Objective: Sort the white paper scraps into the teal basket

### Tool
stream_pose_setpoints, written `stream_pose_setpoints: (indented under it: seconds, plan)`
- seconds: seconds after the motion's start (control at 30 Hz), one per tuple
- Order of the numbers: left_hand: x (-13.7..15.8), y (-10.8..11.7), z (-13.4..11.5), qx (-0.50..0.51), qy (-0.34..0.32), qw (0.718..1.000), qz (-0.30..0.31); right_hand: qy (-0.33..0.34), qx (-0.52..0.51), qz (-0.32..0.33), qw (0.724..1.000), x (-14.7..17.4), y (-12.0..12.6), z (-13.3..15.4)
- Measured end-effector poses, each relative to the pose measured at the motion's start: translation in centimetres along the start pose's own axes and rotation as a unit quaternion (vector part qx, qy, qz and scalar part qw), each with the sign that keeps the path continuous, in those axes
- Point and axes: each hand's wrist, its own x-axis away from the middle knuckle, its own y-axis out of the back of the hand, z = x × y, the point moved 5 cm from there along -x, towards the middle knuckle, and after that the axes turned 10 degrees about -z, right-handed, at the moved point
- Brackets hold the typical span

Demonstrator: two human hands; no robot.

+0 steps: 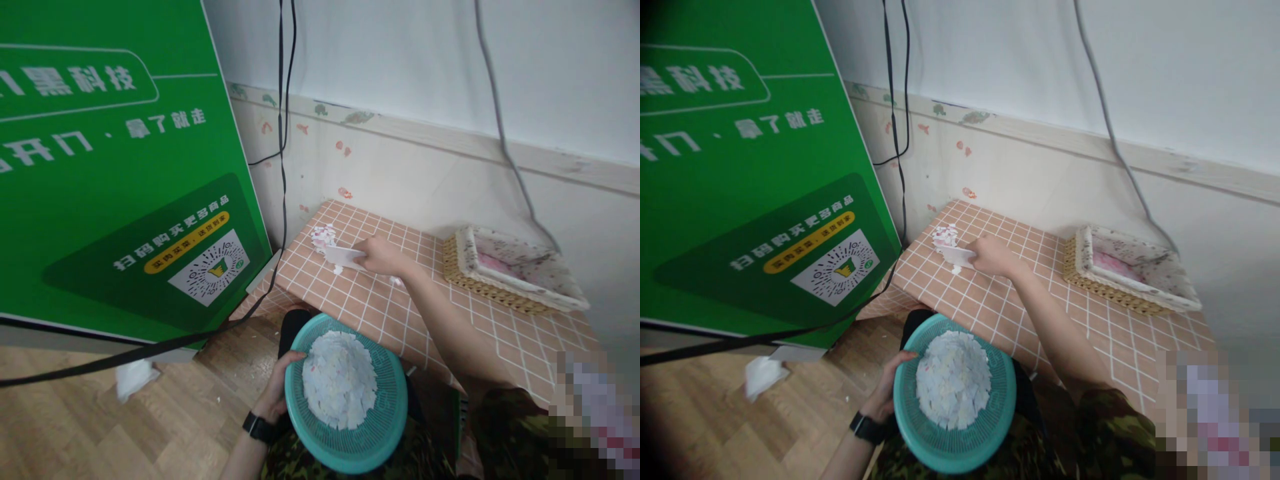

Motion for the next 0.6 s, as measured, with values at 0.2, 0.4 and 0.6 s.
stream_pose_setpoints:
  seconds: [0.2,0.4,0.6]
  plan:
    - [0.2,0.0,-0.1,0.005,0.01,1.0,-0.008,-0.018,0.008,-0.017,1.0,0.1,0.4,-0.1]
    - [0.4,-0.4,-0.2,0.012,0.02,1.0,0.001,-0.001,-0.017,-0.002,1.0,0.9,0.5,0.6]
    - [0.2,0.0,-0.1,0.003,0.003,1.0,-0.013,-0.028,0.012,-0.032,0.999,2.2,-0.1,1.2]
